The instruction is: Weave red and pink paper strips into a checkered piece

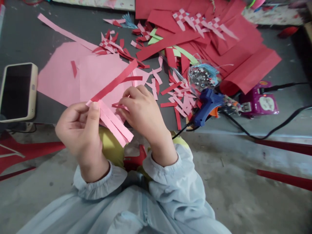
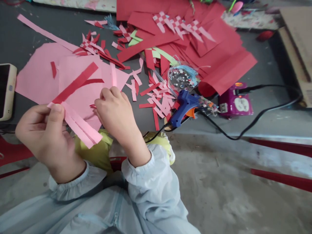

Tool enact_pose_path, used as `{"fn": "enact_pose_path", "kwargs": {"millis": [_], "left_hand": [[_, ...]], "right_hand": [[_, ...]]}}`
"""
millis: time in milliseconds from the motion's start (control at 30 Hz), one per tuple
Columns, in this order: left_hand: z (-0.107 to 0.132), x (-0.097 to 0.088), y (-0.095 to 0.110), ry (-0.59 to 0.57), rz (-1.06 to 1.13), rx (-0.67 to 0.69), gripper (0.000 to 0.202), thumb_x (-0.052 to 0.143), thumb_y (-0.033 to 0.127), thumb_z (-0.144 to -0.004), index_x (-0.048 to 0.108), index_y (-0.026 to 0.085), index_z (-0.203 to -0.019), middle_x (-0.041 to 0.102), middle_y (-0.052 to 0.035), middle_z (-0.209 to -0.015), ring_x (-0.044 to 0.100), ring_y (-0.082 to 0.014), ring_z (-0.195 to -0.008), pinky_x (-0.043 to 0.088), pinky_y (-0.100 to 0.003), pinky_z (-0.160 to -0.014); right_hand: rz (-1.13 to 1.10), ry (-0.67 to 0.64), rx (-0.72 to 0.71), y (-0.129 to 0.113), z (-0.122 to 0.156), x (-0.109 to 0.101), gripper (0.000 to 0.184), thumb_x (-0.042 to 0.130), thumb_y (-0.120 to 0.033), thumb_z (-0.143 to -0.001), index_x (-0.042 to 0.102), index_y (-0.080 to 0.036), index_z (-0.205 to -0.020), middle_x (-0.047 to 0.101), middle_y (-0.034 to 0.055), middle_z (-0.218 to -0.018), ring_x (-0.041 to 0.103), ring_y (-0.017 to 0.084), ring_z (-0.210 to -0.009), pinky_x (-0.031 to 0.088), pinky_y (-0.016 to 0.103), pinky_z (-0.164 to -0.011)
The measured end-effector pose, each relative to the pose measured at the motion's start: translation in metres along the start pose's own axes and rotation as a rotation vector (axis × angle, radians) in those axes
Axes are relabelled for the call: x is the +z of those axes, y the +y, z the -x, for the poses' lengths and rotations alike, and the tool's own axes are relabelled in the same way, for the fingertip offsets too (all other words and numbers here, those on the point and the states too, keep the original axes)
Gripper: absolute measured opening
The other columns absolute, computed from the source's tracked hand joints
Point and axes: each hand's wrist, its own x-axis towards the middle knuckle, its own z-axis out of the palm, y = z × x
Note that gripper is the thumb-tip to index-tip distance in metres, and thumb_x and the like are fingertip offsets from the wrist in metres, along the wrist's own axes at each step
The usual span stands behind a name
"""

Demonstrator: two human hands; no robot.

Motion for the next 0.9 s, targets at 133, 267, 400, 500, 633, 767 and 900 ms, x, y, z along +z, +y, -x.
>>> {"fn": "enact_pose_path", "kwargs": {"millis": [133, 267, 400, 500, 633, 767, 900], "left_hand": [[0.0, -0.001, 0.001, 0.007, -0.097, 0.005, 0.01, 0.077, 0.016, -0.079, 0.076, 0.024, -0.073, 0.065, 0.0052, -0.066, 0.057, -0.008, -0.062, 0.048, -0.023, -0.058], [-0.002, -0.001, -0.006, 0.027, -0.085, 0.059, 0.007, 0.078, 0.017, -0.077, 0.075, 0.02, -0.072, 0.062, 0.0046, -0.063, 0.054, -0.0068, -0.059, 0.045, -0.021, -0.055], [-0.005, -0.002, -0.014, 0.012, -0.052, 0.126, 0.007, 0.077, 0.019, -0.078, 0.073, 0.015, -0.073, 0.056, 0.0049, -0.058, 0.051, -0.0057, -0.055, 0.044, -0.019, -0.056], [-0.006, -0.003, -0.014, 0.023, -0.085, 0.193, 0.003, 0.075, 0.016, -0.078, 0.074, 0.016, -0.076, 0.056, 0.0053, -0.059, 0.048, -0.0044, -0.054, 0.039, -0.018, -0.054], [-0.006, -0.003, -0.011, 0.077, -0.203, 0.36, 0.002, 0.074, 0.015, -0.079, 0.075, 0.016, -0.08, 0.065, 0.0043, -0.065, 0.056, -0.0047, -0.06, 0.042, -0.015, -0.054], [-0.005, -0.002, -0.013, 0.061, -0.272, 0.447, 0.007, 0.076, 0.013, -0.078, 0.077, 0.015, -0.084, 0.072, 0.0015, -0.071, 0.063, -0.0066, -0.063, 0.047, -0.017, -0.056], [-0.006, -0.003, -0.014, -0.059, -0.334, 0.57, 0.008, 0.079, 0.012, -0.076, 0.077, 0.018, -0.082, 0.072, 0.0012, -0.07, 0.063, -0.0088, -0.062, 0.05, -0.021, -0.057]], "right_hand": [[0.035, -0.006, -0.021, 0.0, -0.002, 0.006, 0.025, 0.051, -0.015, -0.096, 0.075, -0.018, -0.089, 0.072, 0.0092, -0.11, 0.052, 0.027, -0.102, 0.044, 0.042, -0.085], [0.014, 0.016, -0.012, 0.004, -0.003, 0.006, 0.026, 0.051, -0.012, -0.094, 0.075, -0.017, -0.086, 0.074, 0.0074, -0.101, 0.054, 0.025, -0.095, 0.044, 0.041, -0.083], [-0.114, 0.158, 0.041, 0.013, -0.001, -0.002, 0.02, 0.056, -0.018, -0.094, 0.075, -0.018, -0.088, 0.074, 0.0071, -0.099, 0.058, 0.024, -0.094, 0.045, 0.041, -0.086], [-0.263, 0.297, 0.09, 0.02, 0.003, -0.01, 0.015, 0.061, -0.018, -0.092, 0.075, -0.019, -0.087, 0.074, 0.0051, -0.098, 0.062, 0.021, -0.093, 0.048, 0.041, -0.087], [-0.507, 0.458, 0.094, 0.026, 0.011, -0.022, 0.012, 0.065, -0.02, -0.089, 0.075, -0.023, -0.083, 0.074, 0.0001, -0.09, 0.067, 0.015, -0.083, 0.053, 0.034, -0.077], [-0.792, 0.647, 0.045, 0.028, 0.019, -0.032, 0.012, 0.072, -0.015, -0.082, 0.076, -0.026, -0.084, 0.075, -0.0031, -0.084, 0.069, 0.014, -0.083, 0.056, 0.031, -0.073], [-1.001, 0.723, 0.031, 0.03, 0.022, -0.037, 0.006, 0.078, -0.027, -0.079, 0.077, -0.031, -0.083, 0.076, -0.0025, -0.082, 0.071, 0.017, -0.078, 0.06, 0.032, -0.07]]}}
